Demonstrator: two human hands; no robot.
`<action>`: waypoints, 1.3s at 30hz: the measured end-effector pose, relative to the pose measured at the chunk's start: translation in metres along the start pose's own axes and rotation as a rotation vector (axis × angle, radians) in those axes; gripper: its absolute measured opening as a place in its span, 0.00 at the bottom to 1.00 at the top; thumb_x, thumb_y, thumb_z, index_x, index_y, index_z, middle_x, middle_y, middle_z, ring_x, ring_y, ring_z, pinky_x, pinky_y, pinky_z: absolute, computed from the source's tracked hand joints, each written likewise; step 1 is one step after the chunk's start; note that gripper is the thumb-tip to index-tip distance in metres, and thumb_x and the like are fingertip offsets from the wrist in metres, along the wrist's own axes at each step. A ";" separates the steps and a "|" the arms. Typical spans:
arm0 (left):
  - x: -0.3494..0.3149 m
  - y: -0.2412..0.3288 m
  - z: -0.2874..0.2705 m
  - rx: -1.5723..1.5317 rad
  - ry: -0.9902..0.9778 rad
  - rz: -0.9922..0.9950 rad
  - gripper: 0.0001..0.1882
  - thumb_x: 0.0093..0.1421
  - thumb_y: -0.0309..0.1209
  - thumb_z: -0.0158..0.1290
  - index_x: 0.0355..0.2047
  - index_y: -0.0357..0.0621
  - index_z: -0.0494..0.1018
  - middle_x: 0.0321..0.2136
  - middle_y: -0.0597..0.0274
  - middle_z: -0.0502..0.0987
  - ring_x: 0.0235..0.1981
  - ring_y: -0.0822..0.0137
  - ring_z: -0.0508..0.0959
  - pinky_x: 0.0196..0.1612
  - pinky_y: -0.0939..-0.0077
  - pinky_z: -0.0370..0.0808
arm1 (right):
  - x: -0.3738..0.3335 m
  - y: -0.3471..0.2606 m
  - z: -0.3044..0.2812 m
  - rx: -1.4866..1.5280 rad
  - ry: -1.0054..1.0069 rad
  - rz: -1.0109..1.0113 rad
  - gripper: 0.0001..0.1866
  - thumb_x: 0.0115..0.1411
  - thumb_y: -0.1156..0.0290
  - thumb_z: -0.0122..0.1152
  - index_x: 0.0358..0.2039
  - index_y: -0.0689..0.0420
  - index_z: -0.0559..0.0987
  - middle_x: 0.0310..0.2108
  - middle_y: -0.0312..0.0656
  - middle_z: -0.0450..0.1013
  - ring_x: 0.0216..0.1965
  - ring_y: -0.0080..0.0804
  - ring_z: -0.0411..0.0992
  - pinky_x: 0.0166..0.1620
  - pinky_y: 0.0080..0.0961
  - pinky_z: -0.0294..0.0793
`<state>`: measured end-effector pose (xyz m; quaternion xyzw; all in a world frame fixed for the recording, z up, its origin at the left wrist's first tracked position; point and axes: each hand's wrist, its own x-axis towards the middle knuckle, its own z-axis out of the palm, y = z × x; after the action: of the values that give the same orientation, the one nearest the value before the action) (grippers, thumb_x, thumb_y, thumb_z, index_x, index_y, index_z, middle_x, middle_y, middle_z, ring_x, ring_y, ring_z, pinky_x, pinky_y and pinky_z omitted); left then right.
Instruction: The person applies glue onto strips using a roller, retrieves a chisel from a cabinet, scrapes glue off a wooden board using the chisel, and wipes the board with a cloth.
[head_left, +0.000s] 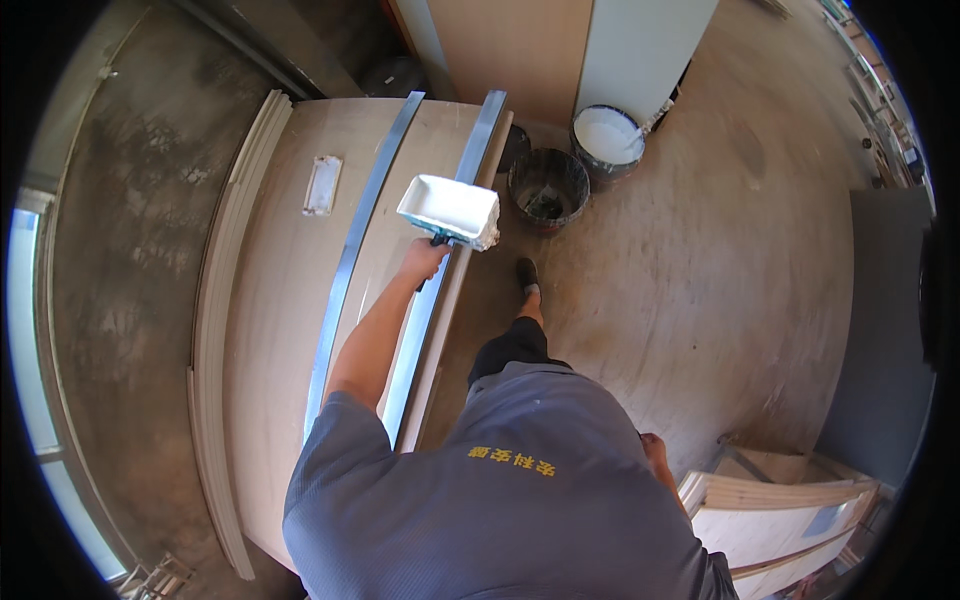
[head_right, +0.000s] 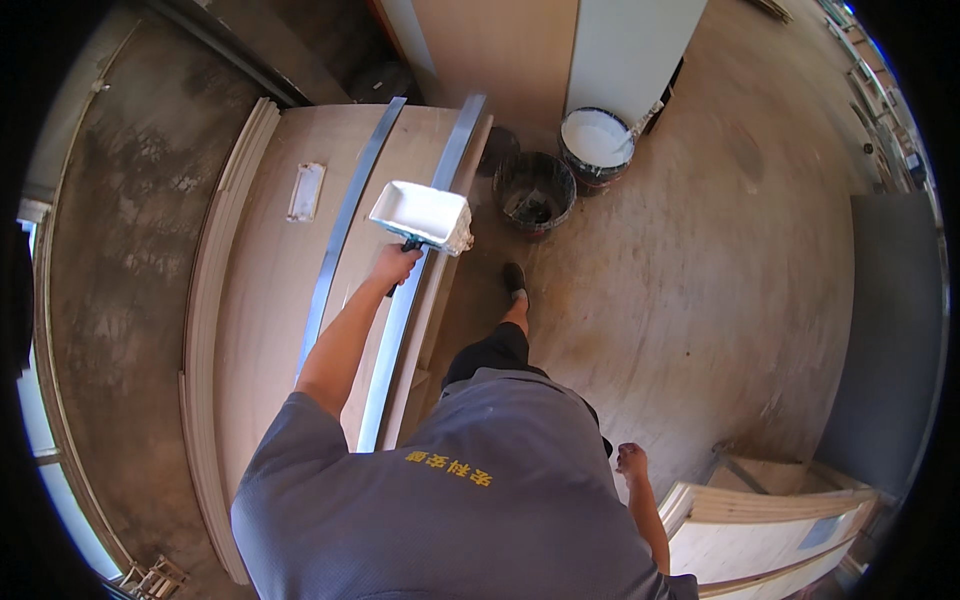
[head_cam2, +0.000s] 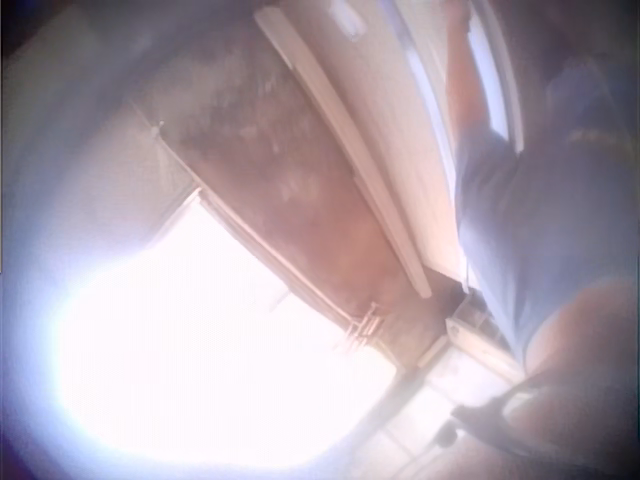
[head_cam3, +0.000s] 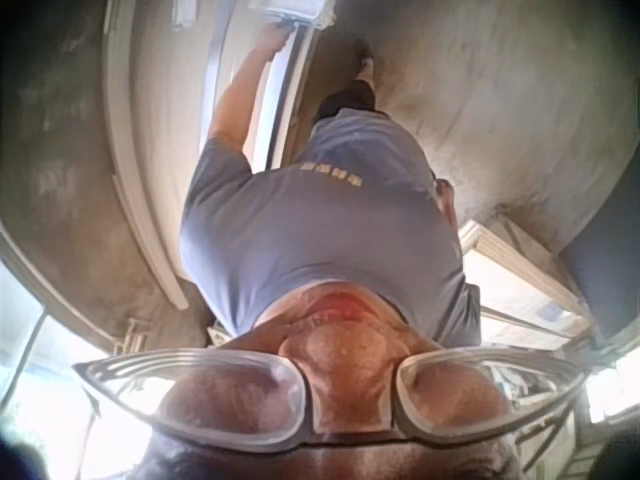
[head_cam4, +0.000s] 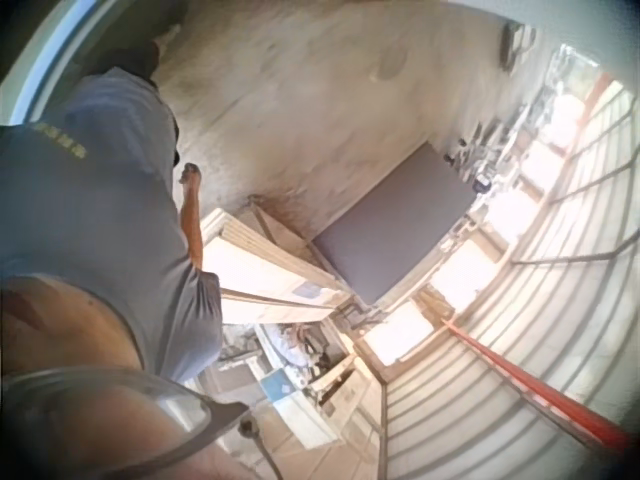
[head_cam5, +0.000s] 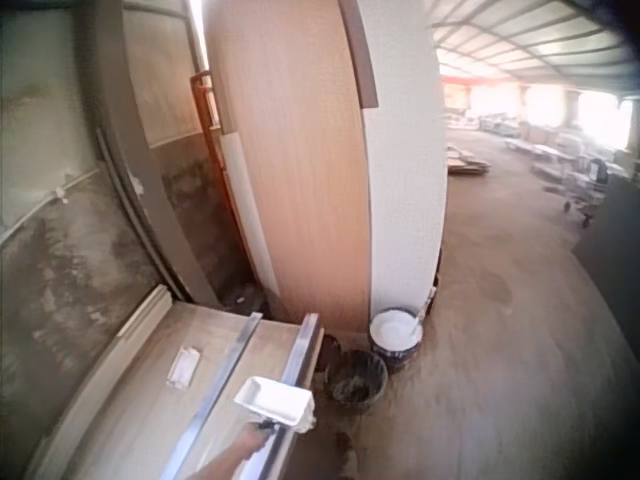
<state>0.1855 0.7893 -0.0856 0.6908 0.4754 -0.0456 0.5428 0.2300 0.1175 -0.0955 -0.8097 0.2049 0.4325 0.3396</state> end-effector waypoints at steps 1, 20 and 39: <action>0.019 0.020 0.000 0.002 0.003 0.019 0.17 0.53 0.38 0.56 0.14 0.41 0.67 0.10 0.65 0.65 0.08 0.72 0.65 0.11 0.74 0.62 | -0.002 -0.026 0.001 -0.039 -0.007 -0.003 0.06 0.59 0.70 0.53 0.32 0.57 0.75 0.18 0.34 0.67 0.17 0.22 0.65 0.20 0.22 0.68; 0.378 0.302 0.017 -0.287 -0.059 0.016 0.15 0.54 0.33 0.57 0.16 0.40 0.68 0.10 0.66 0.65 0.08 0.72 0.64 0.11 0.74 0.58 | 0.214 -0.280 -0.101 -0.216 -0.138 -0.039 0.06 0.59 0.68 0.54 0.32 0.56 0.76 0.15 0.32 0.64 0.17 0.22 0.64 0.21 0.23 0.67; 0.205 0.216 0.010 0.231 0.139 -0.324 0.21 0.50 0.45 0.57 0.24 0.33 0.76 0.14 0.55 0.74 0.16 0.64 0.74 0.23 0.67 0.70 | 0.364 -0.492 -0.147 -0.333 -0.344 0.013 0.07 0.61 0.66 0.54 0.35 0.54 0.76 0.17 0.33 0.67 0.17 0.21 0.65 0.20 0.23 0.69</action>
<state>0.4543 0.9146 -0.0561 0.6645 0.6081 -0.1391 0.4114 0.8178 0.3342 -0.1597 -0.7677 0.0751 0.5940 0.2284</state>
